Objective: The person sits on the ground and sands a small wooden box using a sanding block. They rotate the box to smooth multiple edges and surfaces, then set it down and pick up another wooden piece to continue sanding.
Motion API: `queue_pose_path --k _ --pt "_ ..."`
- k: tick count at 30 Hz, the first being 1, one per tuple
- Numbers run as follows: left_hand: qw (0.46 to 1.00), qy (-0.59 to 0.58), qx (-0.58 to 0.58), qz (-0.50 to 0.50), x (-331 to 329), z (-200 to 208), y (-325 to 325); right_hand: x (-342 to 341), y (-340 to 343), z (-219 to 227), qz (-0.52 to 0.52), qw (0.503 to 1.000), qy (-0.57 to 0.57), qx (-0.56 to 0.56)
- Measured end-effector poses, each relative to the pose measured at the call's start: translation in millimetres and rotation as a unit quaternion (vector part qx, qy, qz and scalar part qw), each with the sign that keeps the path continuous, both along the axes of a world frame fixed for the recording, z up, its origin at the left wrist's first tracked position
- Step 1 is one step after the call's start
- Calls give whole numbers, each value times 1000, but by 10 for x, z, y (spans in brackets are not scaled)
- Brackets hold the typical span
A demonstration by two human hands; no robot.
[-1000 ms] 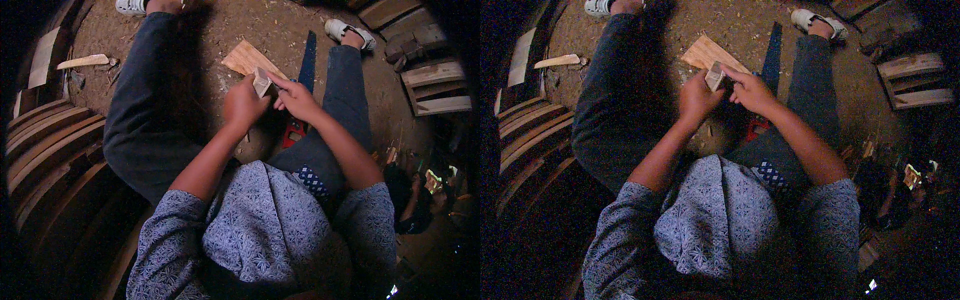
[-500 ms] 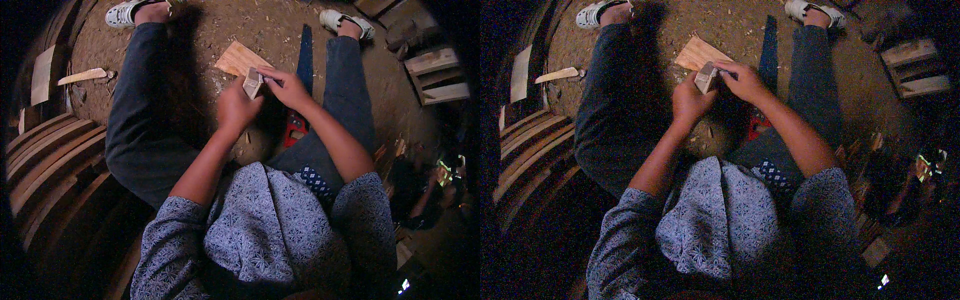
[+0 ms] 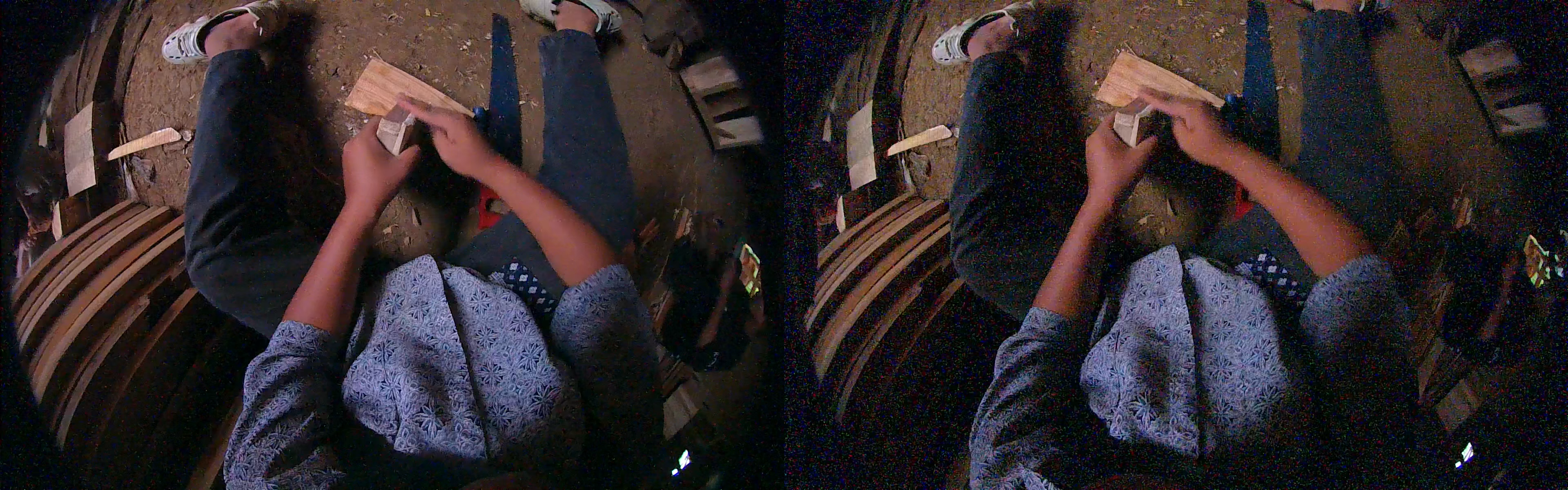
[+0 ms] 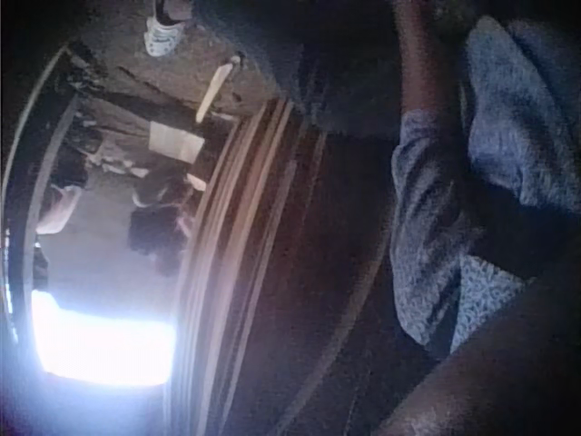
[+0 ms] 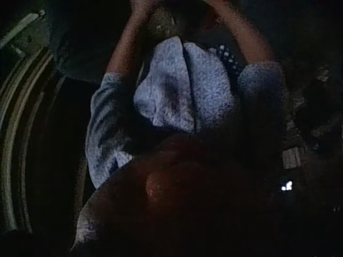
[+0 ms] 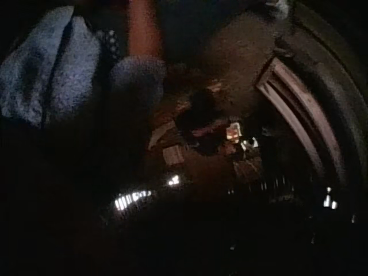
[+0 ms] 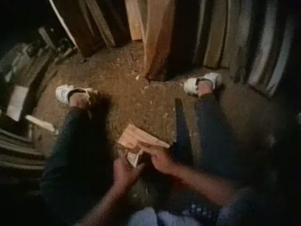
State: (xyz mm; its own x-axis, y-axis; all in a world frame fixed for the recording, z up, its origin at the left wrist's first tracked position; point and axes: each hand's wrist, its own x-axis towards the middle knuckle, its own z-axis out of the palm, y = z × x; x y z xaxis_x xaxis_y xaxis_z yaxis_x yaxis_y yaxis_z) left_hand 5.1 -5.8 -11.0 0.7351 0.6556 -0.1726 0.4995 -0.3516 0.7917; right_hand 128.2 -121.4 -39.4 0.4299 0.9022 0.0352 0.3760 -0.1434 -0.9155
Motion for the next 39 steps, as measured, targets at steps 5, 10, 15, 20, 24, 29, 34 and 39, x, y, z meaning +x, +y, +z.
queue_pose_path --k 5,10,15,20,24,29,34,39 --pt "1000 7 21 -3 -1 82 58 -70 113 323 35 998 14 42" --pt "1000 3 14 -2 16 142 39 98 -13 28 13 1000 17 -18" --pt "1000 -25 -15 9 -27 18 43 83 -17 255 -11 992 128 3" --pt "1000 -7 9 -5 36 143 25 48 -59 73 5 997 61 44" --pt "1000 -5 17 -4 30 138 4 74 -15 -77 -29 999 25 39" --pt "1000 -3 29 0 28 142 24 -121 49 58 -39 999 -17 15" --pt "999 -19 36 -1 34 88 23 64 41 -34 -66 995 8 -71" --pt "1000 -19 4 6 -46 -53 28 -111 56 -65 -55 990 -86 97"
